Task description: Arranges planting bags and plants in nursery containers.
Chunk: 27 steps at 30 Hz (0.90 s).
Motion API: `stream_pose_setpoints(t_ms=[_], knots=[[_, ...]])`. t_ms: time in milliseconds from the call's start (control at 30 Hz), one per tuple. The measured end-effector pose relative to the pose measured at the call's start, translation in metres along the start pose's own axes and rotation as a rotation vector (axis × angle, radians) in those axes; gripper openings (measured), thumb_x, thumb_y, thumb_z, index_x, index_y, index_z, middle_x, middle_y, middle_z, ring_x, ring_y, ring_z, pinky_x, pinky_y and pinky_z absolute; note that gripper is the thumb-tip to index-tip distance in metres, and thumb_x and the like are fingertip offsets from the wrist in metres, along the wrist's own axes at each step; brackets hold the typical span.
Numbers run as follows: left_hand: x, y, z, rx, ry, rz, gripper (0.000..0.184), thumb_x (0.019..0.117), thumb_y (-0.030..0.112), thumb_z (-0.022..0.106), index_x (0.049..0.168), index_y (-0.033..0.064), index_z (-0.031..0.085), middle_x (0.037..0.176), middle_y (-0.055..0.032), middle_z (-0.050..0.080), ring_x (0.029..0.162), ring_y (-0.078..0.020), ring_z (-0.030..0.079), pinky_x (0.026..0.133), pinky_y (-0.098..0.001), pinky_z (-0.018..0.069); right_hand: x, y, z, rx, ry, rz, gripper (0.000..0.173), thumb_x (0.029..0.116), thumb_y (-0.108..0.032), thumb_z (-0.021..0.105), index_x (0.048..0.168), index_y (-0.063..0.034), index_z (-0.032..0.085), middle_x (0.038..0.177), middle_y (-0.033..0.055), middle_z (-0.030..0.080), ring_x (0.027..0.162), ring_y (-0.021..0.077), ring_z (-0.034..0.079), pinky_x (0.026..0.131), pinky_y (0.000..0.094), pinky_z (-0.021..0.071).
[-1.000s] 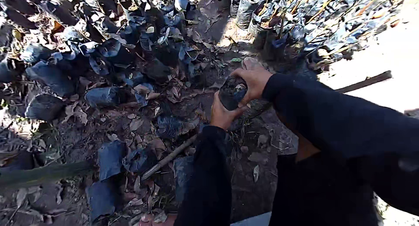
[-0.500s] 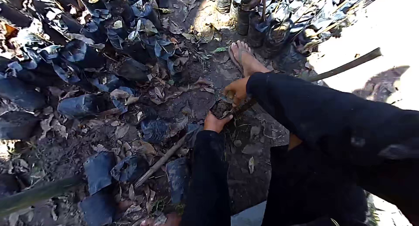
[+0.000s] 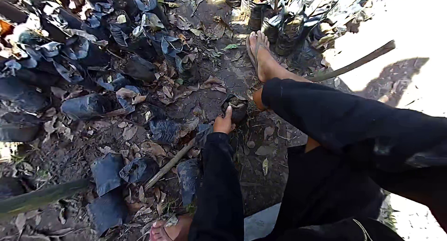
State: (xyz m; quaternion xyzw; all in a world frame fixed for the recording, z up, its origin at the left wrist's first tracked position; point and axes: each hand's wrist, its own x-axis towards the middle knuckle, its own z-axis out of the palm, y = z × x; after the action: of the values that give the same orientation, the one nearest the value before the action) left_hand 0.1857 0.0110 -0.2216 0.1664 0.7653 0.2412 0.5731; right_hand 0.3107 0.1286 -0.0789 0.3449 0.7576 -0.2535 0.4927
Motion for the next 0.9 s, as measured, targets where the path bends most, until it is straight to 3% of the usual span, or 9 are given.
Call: stream_pose_setpoints(t_ms=[100, 167, 233, 367, 433, 500, 633, 767, 900], knots=[[-0.001, -0.001, -0.002, -0.007, 0.019, 0.001, 0.085, 0.0992, 0.071, 0.044, 0.132, -0.0058, 0.056, 0.109, -0.0238, 0.072, 0.091, -0.0300, 0.076, 0.084, -0.0460, 0.0630, -0.001, -0.001, -0.004, -0.005, -0.020, -0.001, 0.035, 0.1046, -0.005, 0.053, 0.127, 0.0208, 0.054, 0.135, 0.0381, 0.053, 0.129, 0.0495, 0.052, 0.109, 0.0600, 0.0356], [-0.002, 0.001, -0.002, 0.002, 0.037, 0.025, 0.081, 0.1015, 0.068, 0.041, 0.131, -0.0048, 0.058, 0.111, -0.0237, 0.071, 0.094, -0.0308, 0.075, 0.087, -0.0475, 0.0614, 0.006, 0.005, -0.005, 0.027, -0.033, 0.027, 0.033, 0.1033, -0.007, 0.057, 0.122, 0.0200, 0.057, 0.130, 0.0369, 0.057, 0.126, 0.0478, 0.055, 0.106, 0.0594, 0.0400], [0.000, 0.002, -0.002, 0.053, 0.105, 0.118, 0.067, 0.1070, 0.057, 0.041, 0.120, -0.0045, 0.065, 0.109, -0.0250, 0.071, 0.098, -0.0344, 0.073, 0.091, -0.0533, 0.0587, 0.003, 0.010, -0.011, 0.092, -0.008, 0.075, 0.034, 0.1027, -0.015, 0.061, 0.117, 0.0163, 0.061, 0.122, 0.0327, 0.060, 0.118, 0.0436, 0.059, 0.099, 0.0565, 0.0462], [0.008, 0.002, 0.005, 0.040, 0.165, 0.258, 0.049, 0.1102, 0.041, 0.044, 0.112, -0.0025, 0.067, 0.106, -0.0252, 0.069, 0.097, -0.0370, 0.071, 0.090, -0.0602, 0.0573, -0.016, 0.013, -0.026, 0.275, 0.385, -0.007, 0.041, 0.1047, -0.032, 0.058, 0.112, 0.0059, 0.070, 0.114, 0.0310, 0.067, 0.115, 0.0482, 0.062, 0.097, 0.0677, 0.0453], [0.004, 0.002, 0.002, 0.012, 0.175, 0.260, 0.044, 0.1107, 0.036, 0.045, 0.112, -0.0017, 0.068, 0.104, -0.0234, 0.069, 0.094, -0.0347, 0.072, 0.088, -0.0584, 0.0592, -0.006, -0.005, -0.017, 0.430, 0.545, -0.050, 0.037, 0.1039, -0.033, 0.054, 0.107, -0.0023, 0.074, 0.107, 0.0234, 0.071, 0.106, 0.0422, 0.067, 0.091, 0.0656, 0.0499], [0.000, 0.007, -0.007, 0.024, 0.189, 0.275, 0.040, 0.1104, 0.031, 0.046, 0.109, -0.0018, 0.069, 0.102, -0.0229, 0.071, 0.091, -0.0338, 0.073, 0.086, -0.0577, 0.0600, 0.008, -0.024, -0.014, 0.530, 0.510, -0.036, 0.035, 0.1030, -0.031, 0.055, 0.109, -0.0009, 0.071, 0.113, 0.0247, 0.069, 0.113, 0.0433, 0.064, 0.093, 0.0666, 0.0473], [-0.005, 0.009, -0.014, 0.109, 0.186, 0.300, 0.035, 0.1087, 0.022, 0.045, 0.104, -0.0022, 0.069, 0.098, -0.0223, 0.070, 0.090, -0.0336, 0.072, 0.084, -0.0574, 0.0591, 0.032, -0.030, -0.019, 0.561, 0.392, 0.065, 0.041, 0.1053, -0.029, 0.052, 0.130, 0.0028, 0.062, 0.133, 0.0272, 0.061, 0.129, 0.0434, 0.057, 0.102, 0.0658, 0.0439], [-0.009, 0.013, -0.010, 0.245, 0.135, 0.297, 0.037, 0.1095, 0.023, 0.042, 0.112, -0.0005, 0.071, 0.106, -0.0238, 0.071, 0.100, -0.0367, 0.071, 0.092, -0.0598, 0.0555, 0.059, -0.017, -0.013, 0.539, 0.416, 0.115, 0.046, 0.1016, -0.038, 0.059, 0.122, 0.0031, 0.068, 0.132, 0.0287, 0.062, 0.130, 0.0457, 0.054, 0.106, 0.0677, 0.0400], [-0.007, 0.016, -0.016, 0.289, 0.087, 0.289, 0.037, 0.1092, 0.025, 0.044, 0.112, -0.0023, 0.070, 0.104, -0.0238, 0.072, 0.098, -0.0373, 0.072, 0.091, -0.0585, 0.0560, 0.087, -0.011, 0.001, 0.490, 0.341, 0.009, 0.056, 0.1045, -0.049, 0.053, 0.127, 0.0002, 0.067, 0.131, 0.0273, 0.063, 0.130, 0.0441, 0.056, 0.106, 0.0695, 0.0394]])
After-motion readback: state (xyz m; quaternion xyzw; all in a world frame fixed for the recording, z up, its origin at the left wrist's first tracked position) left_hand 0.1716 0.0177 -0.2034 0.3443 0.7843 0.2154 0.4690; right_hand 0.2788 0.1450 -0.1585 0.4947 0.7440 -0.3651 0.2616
